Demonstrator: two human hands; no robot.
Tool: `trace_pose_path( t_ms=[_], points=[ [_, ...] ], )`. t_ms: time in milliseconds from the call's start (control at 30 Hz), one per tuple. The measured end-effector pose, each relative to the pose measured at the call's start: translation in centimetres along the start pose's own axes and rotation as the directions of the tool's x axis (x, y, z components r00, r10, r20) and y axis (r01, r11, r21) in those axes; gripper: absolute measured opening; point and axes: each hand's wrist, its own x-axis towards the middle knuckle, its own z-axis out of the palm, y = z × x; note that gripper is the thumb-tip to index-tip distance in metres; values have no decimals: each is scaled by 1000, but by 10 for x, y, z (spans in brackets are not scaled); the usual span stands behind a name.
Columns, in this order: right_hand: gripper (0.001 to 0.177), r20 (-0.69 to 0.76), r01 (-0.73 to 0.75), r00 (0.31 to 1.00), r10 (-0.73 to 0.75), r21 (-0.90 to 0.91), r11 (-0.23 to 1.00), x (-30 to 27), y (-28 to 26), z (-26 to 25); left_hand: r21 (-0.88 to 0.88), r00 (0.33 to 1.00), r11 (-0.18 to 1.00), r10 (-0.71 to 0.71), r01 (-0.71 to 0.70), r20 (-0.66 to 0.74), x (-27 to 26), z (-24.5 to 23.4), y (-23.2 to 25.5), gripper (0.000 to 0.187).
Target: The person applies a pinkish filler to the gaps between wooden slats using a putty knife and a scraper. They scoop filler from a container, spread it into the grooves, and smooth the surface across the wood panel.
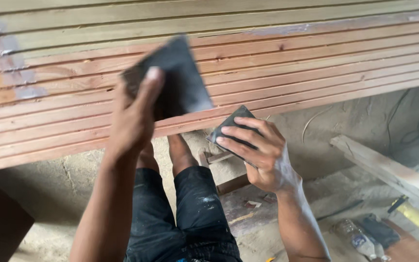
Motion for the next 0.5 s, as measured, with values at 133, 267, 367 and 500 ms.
trace_pose_path(
  t_ms=[133,267,367,500],
  points=[
    [26,-387,81,922,13,224,971,-6,-4,13,-128,999,991,-32,28,-35,-19,10,-29,31],
    [31,-451,72,893,9,162,984,-19,0,36,-218,1000,976,-4,8,21,-40,29,-71,27],
    [31,-347,-9,938,-2,-32,999,-17,21,31,-360,1000,933,-17,10,-17,-31,16,-67,24],
    [28,-250,-11,968,-12,-92,996,-16,29,7,-30,952,965,-253,262,175,-11,-21,-27,26]
  ],
)
